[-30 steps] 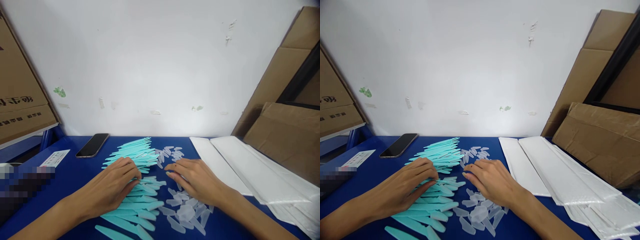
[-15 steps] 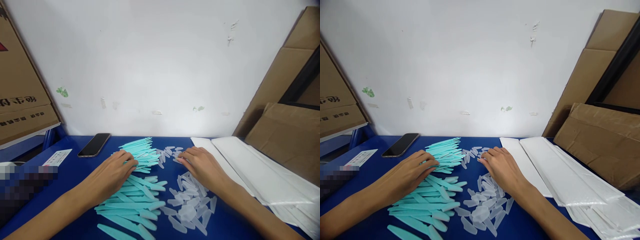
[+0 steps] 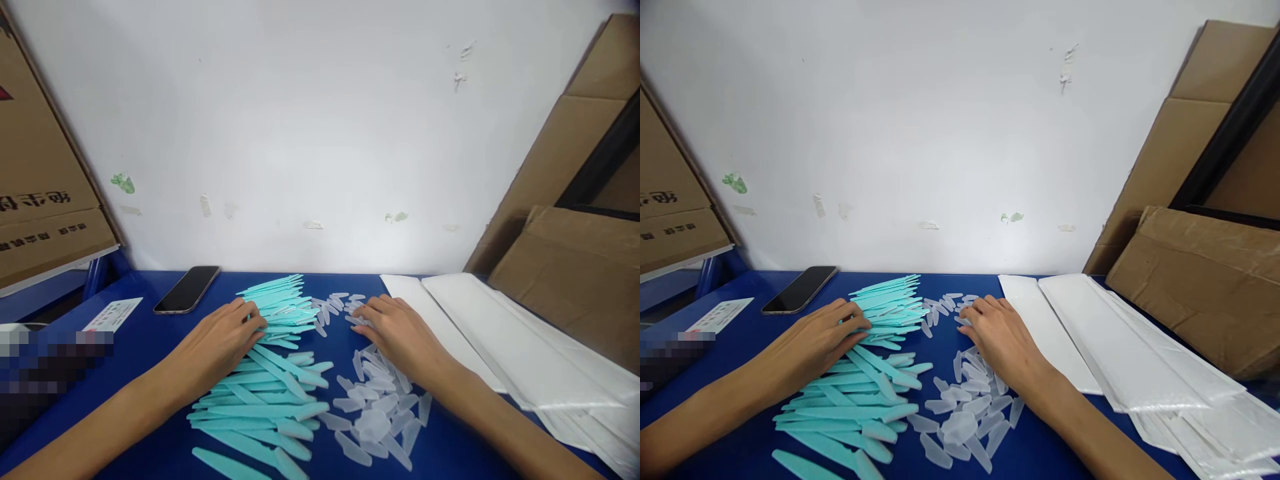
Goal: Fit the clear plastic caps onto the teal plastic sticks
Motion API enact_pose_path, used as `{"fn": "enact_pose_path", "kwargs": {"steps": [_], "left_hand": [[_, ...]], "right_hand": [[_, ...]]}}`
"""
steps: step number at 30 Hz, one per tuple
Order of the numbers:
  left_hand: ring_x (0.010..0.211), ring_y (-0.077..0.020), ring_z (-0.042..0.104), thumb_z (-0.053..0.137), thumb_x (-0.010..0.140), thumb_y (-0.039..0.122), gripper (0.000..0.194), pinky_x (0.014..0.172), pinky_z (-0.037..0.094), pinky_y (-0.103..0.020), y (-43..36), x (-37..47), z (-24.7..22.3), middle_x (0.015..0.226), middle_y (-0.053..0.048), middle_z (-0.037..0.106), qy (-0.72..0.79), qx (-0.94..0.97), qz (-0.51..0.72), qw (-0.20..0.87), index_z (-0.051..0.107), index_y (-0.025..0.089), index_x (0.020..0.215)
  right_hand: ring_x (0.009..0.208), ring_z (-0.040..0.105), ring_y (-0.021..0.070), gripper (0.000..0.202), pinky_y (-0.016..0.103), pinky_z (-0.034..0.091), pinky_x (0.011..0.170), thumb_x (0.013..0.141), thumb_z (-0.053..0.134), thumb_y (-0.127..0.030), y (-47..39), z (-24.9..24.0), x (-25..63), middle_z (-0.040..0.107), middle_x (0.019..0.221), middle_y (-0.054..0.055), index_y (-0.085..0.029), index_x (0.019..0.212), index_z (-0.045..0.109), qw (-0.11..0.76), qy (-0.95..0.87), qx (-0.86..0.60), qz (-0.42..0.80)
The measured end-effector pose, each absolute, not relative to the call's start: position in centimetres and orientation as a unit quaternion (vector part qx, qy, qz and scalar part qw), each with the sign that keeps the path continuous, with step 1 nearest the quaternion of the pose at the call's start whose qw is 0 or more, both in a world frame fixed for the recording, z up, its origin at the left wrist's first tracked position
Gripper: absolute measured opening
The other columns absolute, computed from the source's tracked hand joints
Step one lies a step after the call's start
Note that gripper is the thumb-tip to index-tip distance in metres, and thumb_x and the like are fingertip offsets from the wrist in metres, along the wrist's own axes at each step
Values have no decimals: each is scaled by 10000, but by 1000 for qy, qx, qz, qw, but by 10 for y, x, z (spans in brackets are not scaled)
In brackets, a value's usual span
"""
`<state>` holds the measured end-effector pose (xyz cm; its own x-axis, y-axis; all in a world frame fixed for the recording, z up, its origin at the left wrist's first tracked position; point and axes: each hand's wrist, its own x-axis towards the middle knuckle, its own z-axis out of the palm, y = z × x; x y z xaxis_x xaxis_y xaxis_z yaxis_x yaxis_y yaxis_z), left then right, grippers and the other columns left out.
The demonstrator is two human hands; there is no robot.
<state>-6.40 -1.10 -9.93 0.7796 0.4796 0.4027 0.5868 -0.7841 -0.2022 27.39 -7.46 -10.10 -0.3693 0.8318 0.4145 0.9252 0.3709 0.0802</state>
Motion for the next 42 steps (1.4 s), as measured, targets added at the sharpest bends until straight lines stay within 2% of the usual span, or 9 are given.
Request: {"fn": "enact_pose_path", "kwargs": {"steps": [8, 14, 21, 25, 27, 36, 42], "left_hand": [[803, -207, 559, 319, 1097, 241, 373, 769, 438, -344, -19, -57, -92, 884, -52, 634, -292, -926, -184, 156, 652, 185, 938], [846, -213, 614, 366, 1091, 284, 267, 799, 461, -351, -27, -56, -89, 953, -49, 675, -284, -922, -227, 130, 618, 201, 1061], [842, -210, 635, 388, 1087, 264, 226, 785, 472, -355, -31, -56, -87, 955, -46, 696, -270, -924, -242, 121, 603, 192, 1098], [838, -195, 644, 397, 1086, 268, 234, 790, 487, -340, -31, -55, -87, 952, -44, 704, -262, -922, -257, 121, 618, 193, 1098], [847, -196, 648, 399, 1086, 269, 231, 790, 494, -335, -31, -55, -87, 958, -46, 706, -262, -923, -255, 120, 617, 195, 1108], [832, -189, 640, 403, 1082, 246, 214, 749, 476, -321, -32, -55, -87, 945, -36, 696, -255, -928, -251, 101, 608, 199, 1122], [804, -187, 621, 404, 1085, 253, 202, 713, 456, -318, -33, -55, -87, 932, -26, 681, -254, -932, -245, 88, 595, 200, 1123]], "right_hand": [[878, 642, 225, 92, 363, 465, 750, 986, 648, -228, -73, -104, 275, 700, 933, 42, -203, 970, 735, 145, -820, -532, -154], [834, 618, 213, 116, 342, 416, 717, 993, 636, -204, -72, -104, 270, 685, 893, 32, -193, 883, 669, 130, -837, -504, -168], [788, 631, 223, 130, 343, 390, 694, 990, 612, -151, -79, -100, 261, 687, 846, 44, -189, 867, 599, 106, -850, -479, -189], [611, 580, 164, 153, 304, 383, 616, 1001, 541, -110, -88, -93, 255, 643, 714, 7, -200, 880, 558, 142, -846, -481, -179], [588, 567, 158, 164, 287, 368, 565, 993, 536, -113, -91, -90, 254, 624, 679, 1, -207, 860, 543, 162, -843, -485, -168], [627, 615, 179, 151, 294, 419, 580, 1032, 491, -176, -91, -90, 256, 658, 726, 17, -178, 941, 612, 248, -835, -465, -159], [666, 658, 178, 166, 285, 442, 591, 1045, 496, -204, -93, -92, 257, 700, 785, 23, -184, 947, 629, 246, -837, -469, -137]]}}
